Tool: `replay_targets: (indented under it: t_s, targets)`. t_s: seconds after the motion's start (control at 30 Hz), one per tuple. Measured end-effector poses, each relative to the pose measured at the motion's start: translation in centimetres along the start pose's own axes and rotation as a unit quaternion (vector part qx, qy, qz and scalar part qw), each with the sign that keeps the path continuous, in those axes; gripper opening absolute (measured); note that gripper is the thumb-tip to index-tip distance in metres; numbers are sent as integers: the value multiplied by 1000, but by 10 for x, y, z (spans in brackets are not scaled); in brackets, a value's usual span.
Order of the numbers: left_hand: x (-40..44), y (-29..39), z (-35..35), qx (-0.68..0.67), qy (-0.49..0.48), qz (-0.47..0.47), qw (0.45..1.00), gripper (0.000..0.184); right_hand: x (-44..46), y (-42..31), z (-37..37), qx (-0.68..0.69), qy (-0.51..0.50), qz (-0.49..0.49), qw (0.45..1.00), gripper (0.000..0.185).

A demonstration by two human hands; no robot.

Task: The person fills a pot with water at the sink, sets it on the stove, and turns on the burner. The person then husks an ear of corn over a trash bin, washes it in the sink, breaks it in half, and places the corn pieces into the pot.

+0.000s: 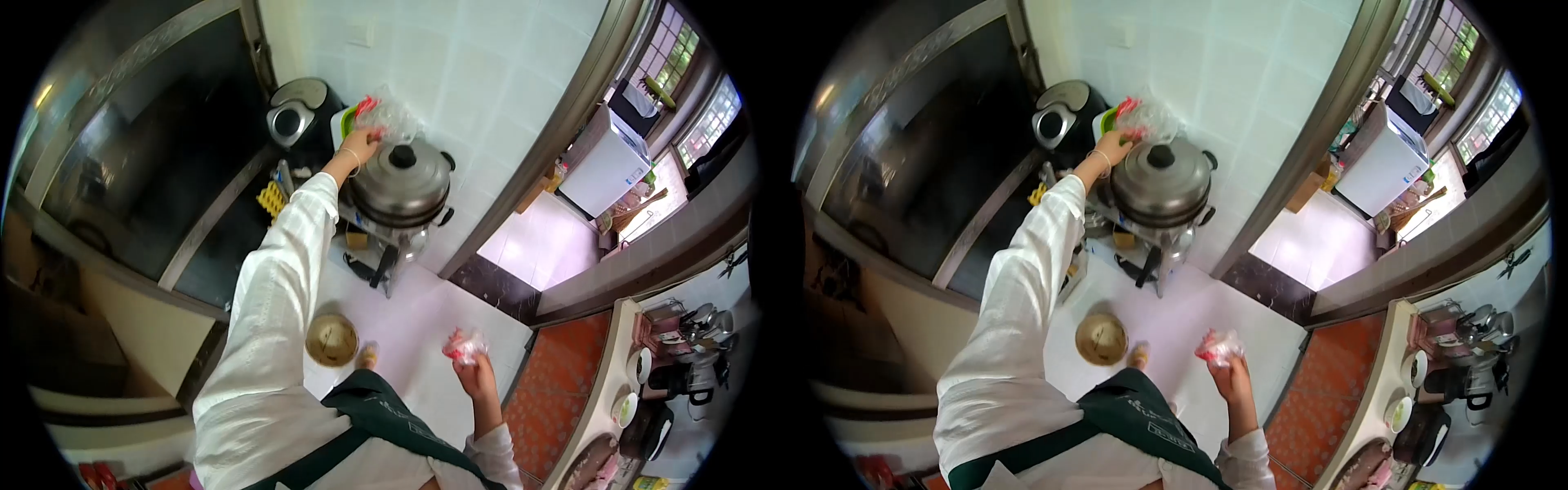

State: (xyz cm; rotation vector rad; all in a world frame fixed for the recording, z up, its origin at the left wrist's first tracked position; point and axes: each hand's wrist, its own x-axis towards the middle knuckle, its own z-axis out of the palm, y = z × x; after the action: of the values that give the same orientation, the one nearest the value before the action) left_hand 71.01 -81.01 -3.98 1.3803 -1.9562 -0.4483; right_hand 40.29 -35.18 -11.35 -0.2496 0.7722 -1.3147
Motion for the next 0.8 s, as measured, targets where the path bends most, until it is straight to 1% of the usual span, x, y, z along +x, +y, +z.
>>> replay_targets:
  t_s: [0.03,0.07,0.1,0.13,0.17,0.2,0.23,0.27,0.33,0.37,0.4,0.47,0.53,0.57,0.6,0.67,0.7,0.77,0.8]
  targets:
    - [28,-15,7,55,-54,-36,996,29,9,3,-6,5,0,-8,1000,42]
    - [36,-6,8,101,-31,-81,991,29,16,6,-14,37,23,-14,999,43]
    - [68,-47,31,75,-70,-100,990,32,26,8,-17,68,44,-19,996,44]
    - [100,-90,60,49,-109,-119,986,36,36,7,-12,74,45,-27,996,44]
    - [112,-100,77,48,-114,-113,986,36,38,4,-3,67,74,-31,995,46]
    - [113,-106,94,102,0,-118,988,38,42,2,3,59,103,-33,992,49]
    - [110,-103,99,153,114,-123,974,41,50,3,2,70,114,-32,990,48]
    - [114,-103,96,152,110,-123,975,41,57,2,2,71,118,-33,990,48]
    - [120,-70,52,-41,43,-101,993,43,71,1,6,84,102,-40,990,51]
    - [128,-75,42,-10,56,-34,998,35,77,-1,13,85,104,-41,990,51]
    - [136,-74,30,-10,55,-34,998,35,84,-6,23,72,90,-41,993,52]
    - [143,-61,-3,-115,118,49,985,31,96,-11,36,58,75,-39,995,54]
    - [140,-19,-48,-133,104,-21,985,27,109,-15,44,29,55,-35,997,54]
    - [160,-39,-51,-222,115,39,967,24,114,-18,47,29,53,-35,998,54]
    - [149,-9,-71,-221,116,40,967,24,116,-21,49,24,42,-51,998,51]
    - [127,52,-122,-385,106,-79,913,26,122,-28,51,18,29,-67,997,48]
    - [118,65,-137,-384,108,-78,914,26,125,-35,50,6,-3,-79,997,49]
    - [97,83,-158,-428,75,-97,896,26,132,-52,47,-11,-61,-101,993,49]
    - [82,87,-163,-427,78,-96,896,26,132,-65,62,2,-70,-124,990,51]
